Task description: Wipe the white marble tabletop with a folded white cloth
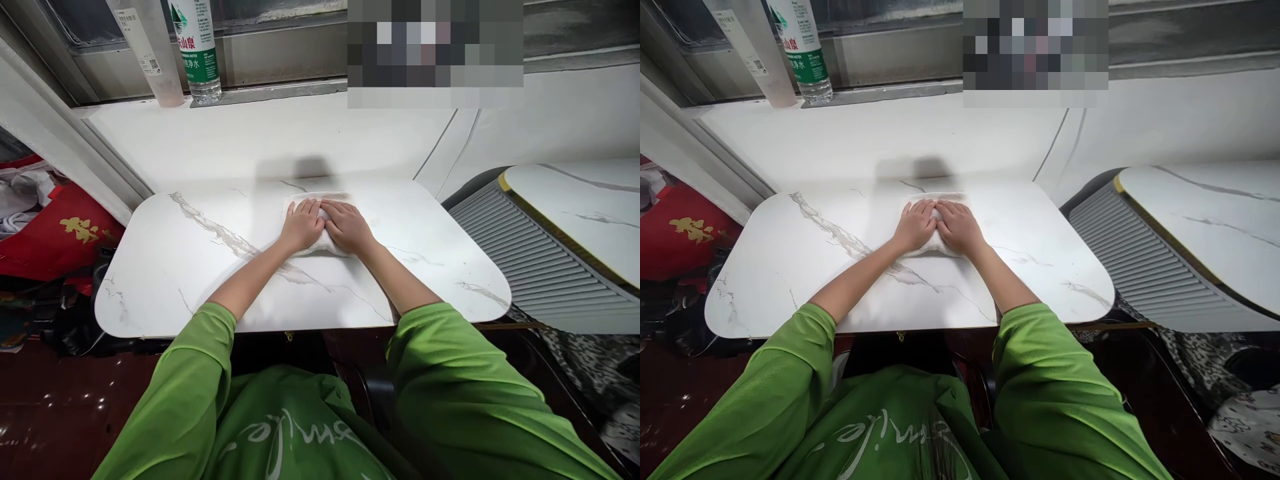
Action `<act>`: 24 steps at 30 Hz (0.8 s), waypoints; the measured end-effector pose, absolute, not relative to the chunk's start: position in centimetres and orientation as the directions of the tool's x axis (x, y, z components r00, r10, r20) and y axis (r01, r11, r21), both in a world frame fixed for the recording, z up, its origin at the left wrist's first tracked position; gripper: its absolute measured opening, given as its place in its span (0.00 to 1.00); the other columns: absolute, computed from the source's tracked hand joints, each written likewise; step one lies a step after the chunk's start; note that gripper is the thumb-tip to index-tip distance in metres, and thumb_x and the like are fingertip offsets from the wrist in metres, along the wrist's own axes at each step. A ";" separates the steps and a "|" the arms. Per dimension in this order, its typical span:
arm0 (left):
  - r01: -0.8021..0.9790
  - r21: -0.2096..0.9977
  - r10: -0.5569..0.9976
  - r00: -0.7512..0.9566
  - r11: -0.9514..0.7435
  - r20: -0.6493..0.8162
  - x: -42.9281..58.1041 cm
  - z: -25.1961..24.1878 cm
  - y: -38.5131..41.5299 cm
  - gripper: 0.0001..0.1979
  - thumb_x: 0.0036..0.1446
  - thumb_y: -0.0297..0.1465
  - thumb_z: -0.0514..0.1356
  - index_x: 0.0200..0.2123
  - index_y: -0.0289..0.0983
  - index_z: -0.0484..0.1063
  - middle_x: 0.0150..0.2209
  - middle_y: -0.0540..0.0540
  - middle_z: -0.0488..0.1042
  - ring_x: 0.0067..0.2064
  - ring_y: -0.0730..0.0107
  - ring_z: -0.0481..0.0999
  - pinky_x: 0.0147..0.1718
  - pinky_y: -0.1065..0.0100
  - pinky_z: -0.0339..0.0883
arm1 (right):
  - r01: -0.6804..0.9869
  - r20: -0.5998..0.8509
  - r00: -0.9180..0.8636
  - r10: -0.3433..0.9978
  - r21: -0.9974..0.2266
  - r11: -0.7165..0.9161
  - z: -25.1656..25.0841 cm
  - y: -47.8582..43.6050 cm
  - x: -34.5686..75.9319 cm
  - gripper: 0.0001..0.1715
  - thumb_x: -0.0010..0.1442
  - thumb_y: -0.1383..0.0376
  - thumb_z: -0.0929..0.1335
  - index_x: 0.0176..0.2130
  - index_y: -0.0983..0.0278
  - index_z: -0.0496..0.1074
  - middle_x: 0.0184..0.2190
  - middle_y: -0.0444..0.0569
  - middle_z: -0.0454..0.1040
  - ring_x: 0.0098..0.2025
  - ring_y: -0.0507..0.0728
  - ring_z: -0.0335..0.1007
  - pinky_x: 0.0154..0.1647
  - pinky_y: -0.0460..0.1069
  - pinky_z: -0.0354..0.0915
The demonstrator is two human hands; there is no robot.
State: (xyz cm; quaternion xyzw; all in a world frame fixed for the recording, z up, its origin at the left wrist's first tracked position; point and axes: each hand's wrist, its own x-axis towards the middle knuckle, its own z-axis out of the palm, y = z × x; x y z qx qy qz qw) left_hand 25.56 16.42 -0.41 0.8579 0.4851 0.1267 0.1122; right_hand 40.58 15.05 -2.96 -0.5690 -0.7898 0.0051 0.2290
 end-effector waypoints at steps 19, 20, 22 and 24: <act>0.758 0.271 0.795 0.604 -0.594 0.056 29.4 -0.4 5.9 0.29 0.69 0.34 0.41 0.68 0.25 0.51 0.70 0.37 0.55 0.72 0.55 0.50 0.70 0.45 0.41 | 0.891 0.348 -0.325 0.879 -0.199 0.408 -2.8 3.4 45.6 0.30 0.68 0.59 0.55 0.64 0.63 0.63 0.63 0.55 0.68 0.65 0.64 0.62 0.67 0.67 0.55; 0.751 0.270 0.790 0.610 -0.602 0.067 29.9 -0.4 5.7 0.29 0.69 0.34 0.42 0.68 0.25 0.52 0.70 0.37 0.55 0.71 0.55 0.51 0.70 0.45 0.41 | 0.899 0.345 -0.313 0.885 -0.193 0.393 -2.8 3.0 46.1 0.30 0.68 0.59 0.54 0.64 0.63 0.63 0.63 0.55 0.68 0.65 0.64 0.62 0.67 0.67 0.54; 0.732 0.268 0.774 0.625 -0.627 0.102 30.9 -0.7 5.4 0.28 0.68 0.33 0.43 0.67 0.25 0.53 0.69 0.36 0.56 0.71 0.54 0.52 0.69 0.46 0.42 | 0.920 0.336 -0.275 0.901 -0.181 0.348 -3.0 2.3 47.2 0.30 0.67 0.59 0.54 0.65 0.60 0.63 0.63 0.54 0.67 0.66 0.65 0.61 0.67 0.71 0.52; 0.710 0.262 0.754 0.640 -0.654 0.149 31.8 -1.0 5.2 0.28 0.68 0.33 0.45 0.66 0.24 0.55 0.69 0.35 0.58 0.70 0.54 0.54 0.69 0.46 0.44 | 0.941 0.318 -0.220 0.922 -0.181 0.287 -3.3 1.7 48.4 0.30 0.67 0.58 0.54 0.64 0.57 0.63 0.64 0.53 0.66 0.66 0.68 0.60 0.65 0.77 0.49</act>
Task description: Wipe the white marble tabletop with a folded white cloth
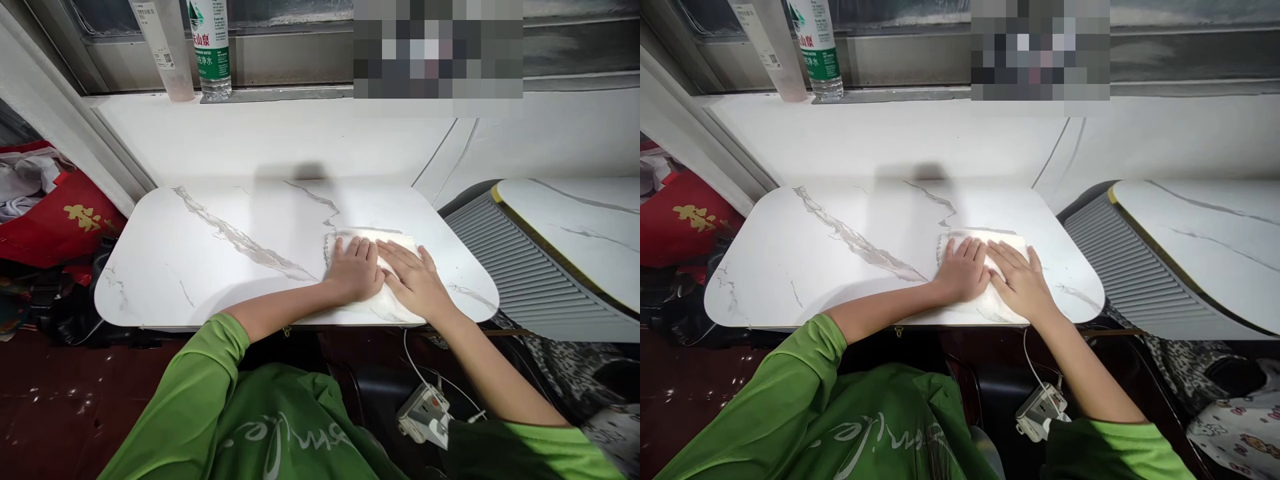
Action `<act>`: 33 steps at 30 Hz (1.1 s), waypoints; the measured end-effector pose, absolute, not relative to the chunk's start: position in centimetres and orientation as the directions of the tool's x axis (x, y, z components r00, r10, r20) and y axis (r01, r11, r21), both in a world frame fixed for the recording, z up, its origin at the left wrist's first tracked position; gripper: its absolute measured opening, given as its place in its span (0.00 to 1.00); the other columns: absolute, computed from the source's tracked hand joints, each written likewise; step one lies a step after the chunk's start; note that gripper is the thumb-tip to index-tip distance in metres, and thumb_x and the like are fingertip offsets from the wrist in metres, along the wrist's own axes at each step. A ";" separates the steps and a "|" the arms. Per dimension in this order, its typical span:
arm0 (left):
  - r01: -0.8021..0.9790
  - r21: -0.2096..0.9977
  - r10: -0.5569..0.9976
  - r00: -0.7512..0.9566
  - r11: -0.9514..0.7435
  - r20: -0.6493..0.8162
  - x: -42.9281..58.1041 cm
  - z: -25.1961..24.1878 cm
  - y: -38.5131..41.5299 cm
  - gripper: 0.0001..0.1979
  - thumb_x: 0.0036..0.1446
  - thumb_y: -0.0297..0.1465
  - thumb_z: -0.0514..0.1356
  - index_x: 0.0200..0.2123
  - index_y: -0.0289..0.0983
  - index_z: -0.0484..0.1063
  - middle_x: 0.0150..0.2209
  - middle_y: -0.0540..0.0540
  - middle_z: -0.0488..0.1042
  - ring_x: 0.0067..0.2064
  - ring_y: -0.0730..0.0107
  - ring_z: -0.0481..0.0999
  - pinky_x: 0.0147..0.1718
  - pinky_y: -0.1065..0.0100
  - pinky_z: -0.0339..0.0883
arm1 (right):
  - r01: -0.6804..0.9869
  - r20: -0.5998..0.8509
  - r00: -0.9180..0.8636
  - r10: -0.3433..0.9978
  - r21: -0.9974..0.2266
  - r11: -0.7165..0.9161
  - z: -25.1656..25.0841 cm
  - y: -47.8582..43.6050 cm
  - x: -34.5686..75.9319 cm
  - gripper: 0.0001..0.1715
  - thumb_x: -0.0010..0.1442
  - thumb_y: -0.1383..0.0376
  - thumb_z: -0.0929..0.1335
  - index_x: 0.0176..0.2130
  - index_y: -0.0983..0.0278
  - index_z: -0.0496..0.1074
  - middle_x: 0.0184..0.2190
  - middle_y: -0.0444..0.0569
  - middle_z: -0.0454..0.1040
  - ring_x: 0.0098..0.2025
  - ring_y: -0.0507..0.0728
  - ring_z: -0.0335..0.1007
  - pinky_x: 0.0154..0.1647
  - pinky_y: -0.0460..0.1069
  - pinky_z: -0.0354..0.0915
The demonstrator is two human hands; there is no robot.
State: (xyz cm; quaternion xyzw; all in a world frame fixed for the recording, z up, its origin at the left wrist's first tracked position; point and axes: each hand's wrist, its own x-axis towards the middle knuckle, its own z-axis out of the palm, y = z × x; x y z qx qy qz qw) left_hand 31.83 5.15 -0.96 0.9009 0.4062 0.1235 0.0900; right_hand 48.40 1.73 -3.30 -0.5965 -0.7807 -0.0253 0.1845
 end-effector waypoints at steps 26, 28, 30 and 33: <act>0.703 0.242 0.744 0.629 -0.668 0.227 36.6 -0.8 6.9 0.25 0.67 0.31 0.45 0.63 0.26 0.61 0.65 0.35 0.63 0.67 0.54 0.58 0.67 0.47 0.49 | 0.909 0.344 -0.207 0.916 -0.279 0.310 -3.2 4.5 54.1 0.26 0.65 0.60 0.59 0.57 0.63 0.70 0.61 0.57 0.69 0.64 0.67 0.62 0.65 0.65 0.60; 0.699 0.245 0.741 0.631 -0.672 0.231 36.7 -1.0 7.5 0.25 0.67 0.32 0.45 0.63 0.27 0.61 0.65 0.35 0.63 0.67 0.54 0.59 0.67 0.46 0.49 | 0.914 0.335 -0.188 0.923 -0.284 0.290 -3.1 5.0 54.0 0.26 0.64 0.60 0.59 0.57 0.63 0.70 0.61 0.57 0.69 0.64 0.67 0.62 0.65 0.65 0.60; 0.698 0.250 0.742 0.629 -0.671 0.233 36.9 -1.1 8.2 0.24 0.67 0.32 0.45 0.63 0.27 0.61 0.65 0.35 0.64 0.66 0.55 0.59 0.67 0.46 0.49 | 0.919 0.323 -0.176 0.930 -0.286 0.273 -3.0 5.7 53.9 0.25 0.64 0.60 0.59 0.57 0.62 0.70 0.61 0.56 0.69 0.64 0.67 0.62 0.65 0.65 0.60; 0.705 0.267 0.753 0.618 -0.658 0.225 37.0 -1.1 9.1 0.25 0.67 0.31 0.45 0.63 0.27 0.61 0.65 0.35 0.64 0.66 0.55 0.59 0.67 0.46 0.48 | 0.922 0.306 -0.167 0.937 -0.288 0.258 -2.9 6.7 53.9 0.25 0.63 0.60 0.59 0.57 0.61 0.69 0.61 0.54 0.69 0.65 0.66 0.62 0.65 0.65 0.60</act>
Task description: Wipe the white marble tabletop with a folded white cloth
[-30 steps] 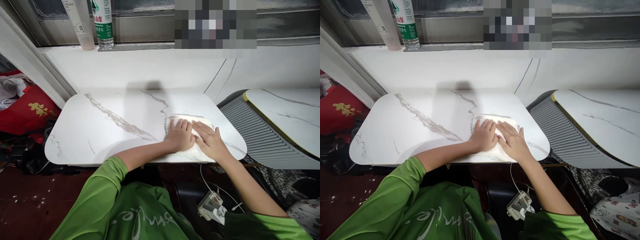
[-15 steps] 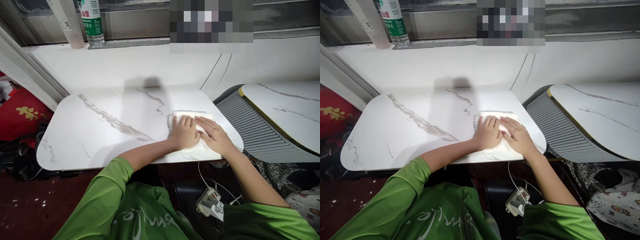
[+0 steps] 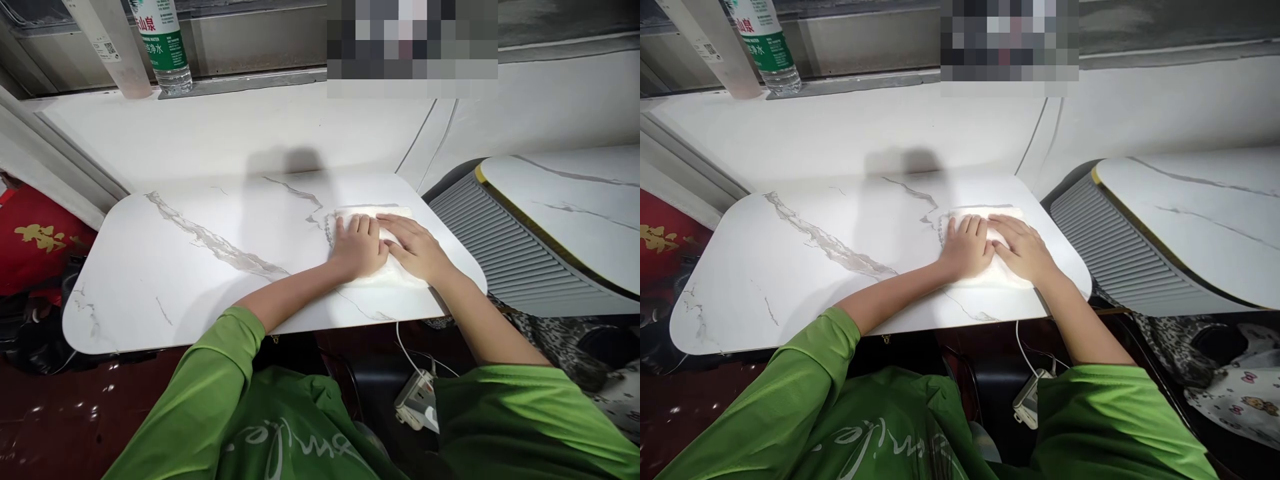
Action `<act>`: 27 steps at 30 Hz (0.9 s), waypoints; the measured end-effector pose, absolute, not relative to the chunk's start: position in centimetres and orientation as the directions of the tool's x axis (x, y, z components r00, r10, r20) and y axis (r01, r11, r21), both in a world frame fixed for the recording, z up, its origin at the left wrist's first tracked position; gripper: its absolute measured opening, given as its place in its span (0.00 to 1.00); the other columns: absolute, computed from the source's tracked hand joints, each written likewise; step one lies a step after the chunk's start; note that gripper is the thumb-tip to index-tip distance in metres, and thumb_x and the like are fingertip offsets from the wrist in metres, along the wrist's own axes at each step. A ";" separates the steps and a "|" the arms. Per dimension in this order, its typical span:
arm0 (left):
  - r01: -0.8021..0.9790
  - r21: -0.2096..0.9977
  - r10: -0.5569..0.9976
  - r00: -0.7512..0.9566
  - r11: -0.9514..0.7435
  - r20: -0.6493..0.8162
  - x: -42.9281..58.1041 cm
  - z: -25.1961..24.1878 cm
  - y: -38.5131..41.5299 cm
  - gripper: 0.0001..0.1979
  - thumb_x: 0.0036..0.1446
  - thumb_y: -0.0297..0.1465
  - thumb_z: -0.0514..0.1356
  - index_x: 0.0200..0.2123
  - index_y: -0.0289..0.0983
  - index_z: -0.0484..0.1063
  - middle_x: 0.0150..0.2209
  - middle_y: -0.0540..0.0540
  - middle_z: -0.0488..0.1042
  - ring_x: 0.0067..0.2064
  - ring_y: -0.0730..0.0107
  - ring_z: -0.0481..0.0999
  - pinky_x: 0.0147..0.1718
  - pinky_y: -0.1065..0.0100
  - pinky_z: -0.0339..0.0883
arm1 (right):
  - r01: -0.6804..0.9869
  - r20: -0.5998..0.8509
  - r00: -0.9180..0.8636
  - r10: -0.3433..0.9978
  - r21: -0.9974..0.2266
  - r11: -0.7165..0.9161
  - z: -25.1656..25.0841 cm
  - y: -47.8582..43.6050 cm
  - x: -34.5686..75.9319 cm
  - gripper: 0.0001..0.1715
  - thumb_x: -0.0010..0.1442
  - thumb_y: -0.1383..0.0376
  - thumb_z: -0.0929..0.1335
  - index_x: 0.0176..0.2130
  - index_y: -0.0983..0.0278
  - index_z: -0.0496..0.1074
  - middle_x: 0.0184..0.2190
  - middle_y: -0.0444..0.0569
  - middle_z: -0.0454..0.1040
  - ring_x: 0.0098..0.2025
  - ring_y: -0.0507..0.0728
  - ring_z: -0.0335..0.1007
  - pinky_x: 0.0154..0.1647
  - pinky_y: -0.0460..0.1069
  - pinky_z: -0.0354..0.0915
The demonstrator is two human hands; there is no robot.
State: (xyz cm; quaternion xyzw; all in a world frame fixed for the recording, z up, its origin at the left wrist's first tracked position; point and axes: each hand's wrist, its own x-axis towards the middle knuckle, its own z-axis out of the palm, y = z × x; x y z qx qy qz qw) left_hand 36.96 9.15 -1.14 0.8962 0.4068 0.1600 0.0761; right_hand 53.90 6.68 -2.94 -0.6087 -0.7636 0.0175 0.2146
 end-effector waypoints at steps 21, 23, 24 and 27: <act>0.754 0.293 0.806 0.577 -0.589 0.135 37.7 -1.0 15.2 0.26 0.67 0.31 0.43 0.65 0.28 0.58 0.68 0.39 0.60 0.69 0.60 0.56 0.70 0.51 0.44 | 0.910 0.316 -0.131 0.940 -0.337 0.240 -2.8 13.0 53.6 0.24 0.60 0.59 0.60 0.53 0.58 0.71 0.60 0.52 0.70 0.64 0.64 0.62 0.65 0.64 0.60; 0.758 0.290 0.808 0.577 -0.584 0.118 37.7 -0.9 15.6 0.26 0.67 0.31 0.42 0.65 0.29 0.58 0.68 0.39 0.59 0.70 0.61 0.55 0.70 0.51 0.43 | 0.908 0.306 -0.129 0.943 -0.346 0.236 -2.6 13.4 53.5 0.24 0.60 0.59 0.60 0.53 0.57 0.71 0.60 0.52 0.70 0.64 0.64 0.62 0.66 0.63 0.59; 0.762 0.287 0.810 0.577 -0.581 0.108 37.7 -0.8 15.8 0.26 0.67 0.32 0.42 0.65 0.29 0.57 0.68 0.40 0.59 0.70 0.61 0.54 0.70 0.52 0.43 | 0.906 0.303 -0.128 0.944 -0.351 0.236 -2.6 13.6 53.5 0.24 0.59 0.60 0.60 0.53 0.57 0.71 0.60 0.51 0.70 0.64 0.64 0.62 0.66 0.63 0.59; 0.769 0.282 0.815 0.573 -0.573 0.092 37.7 -0.7 16.4 0.26 0.67 0.32 0.41 0.65 0.32 0.57 0.69 0.42 0.59 0.70 0.63 0.54 0.70 0.52 0.43 | 0.902 0.300 -0.125 0.946 -0.363 0.235 -2.4 14.1 53.4 0.24 0.59 0.60 0.61 0.53 0.57 0.71 0.60 0.51 0.70 0.64 0.64 0.62 0.66 0.64 0.58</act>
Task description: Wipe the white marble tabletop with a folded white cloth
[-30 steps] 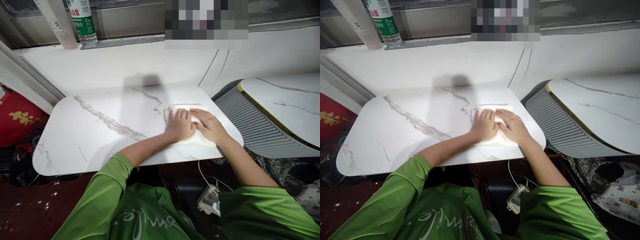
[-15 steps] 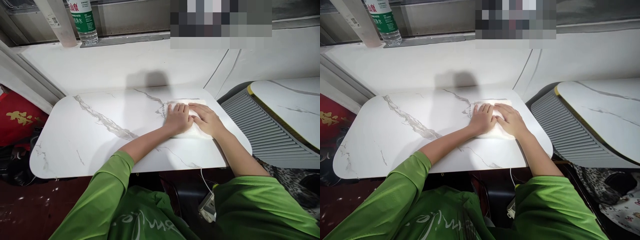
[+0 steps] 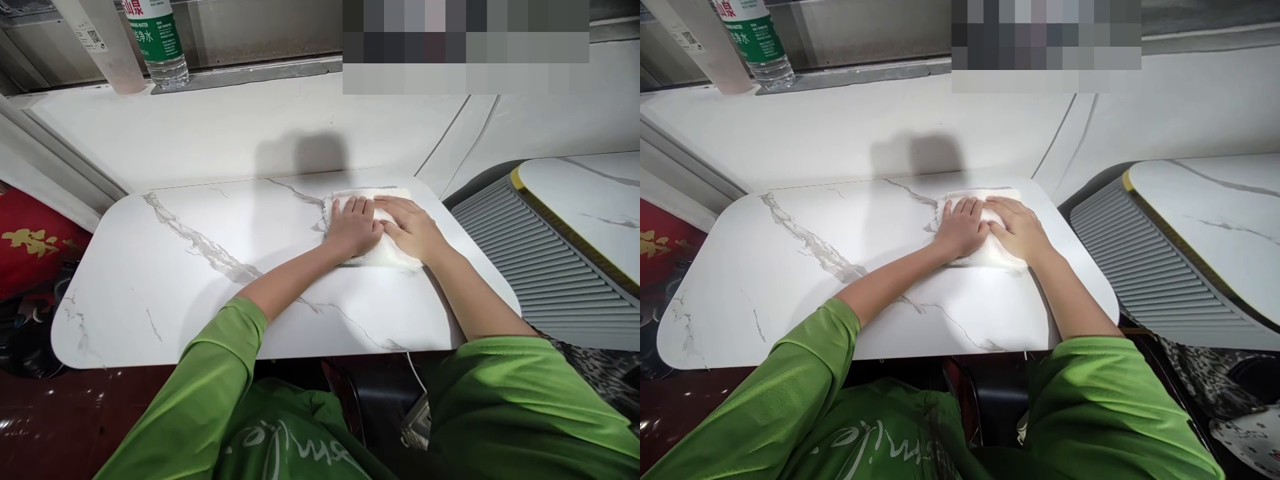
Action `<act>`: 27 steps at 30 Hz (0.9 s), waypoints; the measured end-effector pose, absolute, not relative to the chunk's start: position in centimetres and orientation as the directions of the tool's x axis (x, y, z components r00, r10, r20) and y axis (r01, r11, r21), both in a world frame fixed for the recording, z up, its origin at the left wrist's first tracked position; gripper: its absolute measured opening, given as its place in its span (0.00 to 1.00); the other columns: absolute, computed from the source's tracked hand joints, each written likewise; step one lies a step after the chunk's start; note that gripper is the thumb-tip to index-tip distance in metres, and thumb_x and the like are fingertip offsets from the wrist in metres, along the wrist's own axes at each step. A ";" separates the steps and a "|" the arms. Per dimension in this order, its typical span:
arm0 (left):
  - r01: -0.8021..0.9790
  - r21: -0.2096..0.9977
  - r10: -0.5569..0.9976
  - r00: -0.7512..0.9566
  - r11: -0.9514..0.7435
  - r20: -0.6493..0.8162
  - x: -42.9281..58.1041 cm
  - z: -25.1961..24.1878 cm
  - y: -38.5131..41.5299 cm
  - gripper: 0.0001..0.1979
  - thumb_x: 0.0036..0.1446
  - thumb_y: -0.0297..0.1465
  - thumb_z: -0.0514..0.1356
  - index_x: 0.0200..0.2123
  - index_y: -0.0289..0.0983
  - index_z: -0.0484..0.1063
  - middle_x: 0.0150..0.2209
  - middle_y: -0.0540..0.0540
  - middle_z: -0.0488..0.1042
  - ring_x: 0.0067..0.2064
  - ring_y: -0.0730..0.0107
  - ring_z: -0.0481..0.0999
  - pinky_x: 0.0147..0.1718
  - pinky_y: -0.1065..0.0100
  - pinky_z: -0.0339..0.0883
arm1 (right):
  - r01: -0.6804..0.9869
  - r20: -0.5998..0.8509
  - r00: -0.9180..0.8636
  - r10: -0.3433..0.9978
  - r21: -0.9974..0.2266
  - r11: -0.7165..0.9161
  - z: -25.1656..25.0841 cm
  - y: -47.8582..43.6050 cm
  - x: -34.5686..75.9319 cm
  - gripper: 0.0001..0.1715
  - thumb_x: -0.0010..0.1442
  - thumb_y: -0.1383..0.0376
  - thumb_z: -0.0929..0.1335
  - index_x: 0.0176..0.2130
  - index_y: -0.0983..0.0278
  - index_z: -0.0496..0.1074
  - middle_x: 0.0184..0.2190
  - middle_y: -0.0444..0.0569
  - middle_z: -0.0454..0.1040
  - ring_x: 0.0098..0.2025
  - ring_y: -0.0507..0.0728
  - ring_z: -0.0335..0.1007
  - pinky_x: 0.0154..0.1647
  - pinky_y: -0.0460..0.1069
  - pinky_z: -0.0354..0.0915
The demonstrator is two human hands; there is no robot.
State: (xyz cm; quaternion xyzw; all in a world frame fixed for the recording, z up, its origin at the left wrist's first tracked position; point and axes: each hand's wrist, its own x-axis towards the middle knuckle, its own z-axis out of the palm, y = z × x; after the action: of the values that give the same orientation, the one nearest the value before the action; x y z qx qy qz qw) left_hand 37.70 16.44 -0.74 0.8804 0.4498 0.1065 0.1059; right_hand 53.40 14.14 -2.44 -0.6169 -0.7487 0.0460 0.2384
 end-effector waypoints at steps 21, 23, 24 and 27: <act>0.783 0.303 0.830 0.555 -0.543 0.054 38.2 -0.8 19.5 0.28 0.67 0.32 0.40 0.67 0.31 0.54 0.70 0.43 0.56 0.71 0.63 0.51 0.71 0.54 0.40 | 0.911 0.285 -0.116 0.952 -0.352 0.216 -2.3 17.0 53.3 0.24 0.60 0.62 0.59 0.53 0.59 0.70 0.61 0.52 0.69 0.65 0.64 0.60 0.66 0.63 0.57; 0.787 0.302 0.834 0.549 -0.539 0.057 38.3 -0.9 19.8 0.28 0.66 0.31 0.40 0.67 0.32 0.55 0.70 0.43 0.56 0.71 0.63 0.51 0.71 0.54 0.41 | 0.910 0.290 -0.118 0.950 -0.352 0.220 -2.4 17.4 53.4 0.24 0.60 0.62 0.59 0.54 0.59 0.70 0.62 0.51 0.69 0.65 0.63 0.60 0.67 0.62 0.56; 0.788 0.302 0.836 0.546 -0.537 0.060 38.3 -0.9 20.0 0.28 0.66 0.31 0.41 0.67 0.32 0.55 0.70 0.43 0.56 0.71 0.62 0.51 0.71 0.54 0.41 | 0.909 0.292 -0.119 0.949 -0.353 0.222 -2.4 17.5 53.4 0.24 0.60 0.62 0.59 0.54 0.58 0.70 0.62 0.51 0.69 0.65 0.63 0.60 0.67 0.62 0.56; 0.789 0.303 0.838 0.542 -0.534 0.065 38.4 -0.9 20.5 0.27 0.66 0.31 0.40 0.67 0.32 0.56 0.69 0.43 0.57 0.71 0.61 0.52 0.71 0.54 0.41 | 0.909 0.287 -0.116 0.951 -0.356 0.218 -2.3 18.0 53.4 0.24 0.61 0.62 0.59 0.54 0.59 0.70 0.62 0.52 0.69 0.65 0.64 0.60 0.67 0.63 0.56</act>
State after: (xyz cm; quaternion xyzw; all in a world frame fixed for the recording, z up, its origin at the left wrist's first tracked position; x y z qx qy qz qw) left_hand 38.40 20.48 -0.95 0.8699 0.4675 0.1017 0.1197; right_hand 53.37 18.02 -2.33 -0.6237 -0.7454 0.0460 0.2307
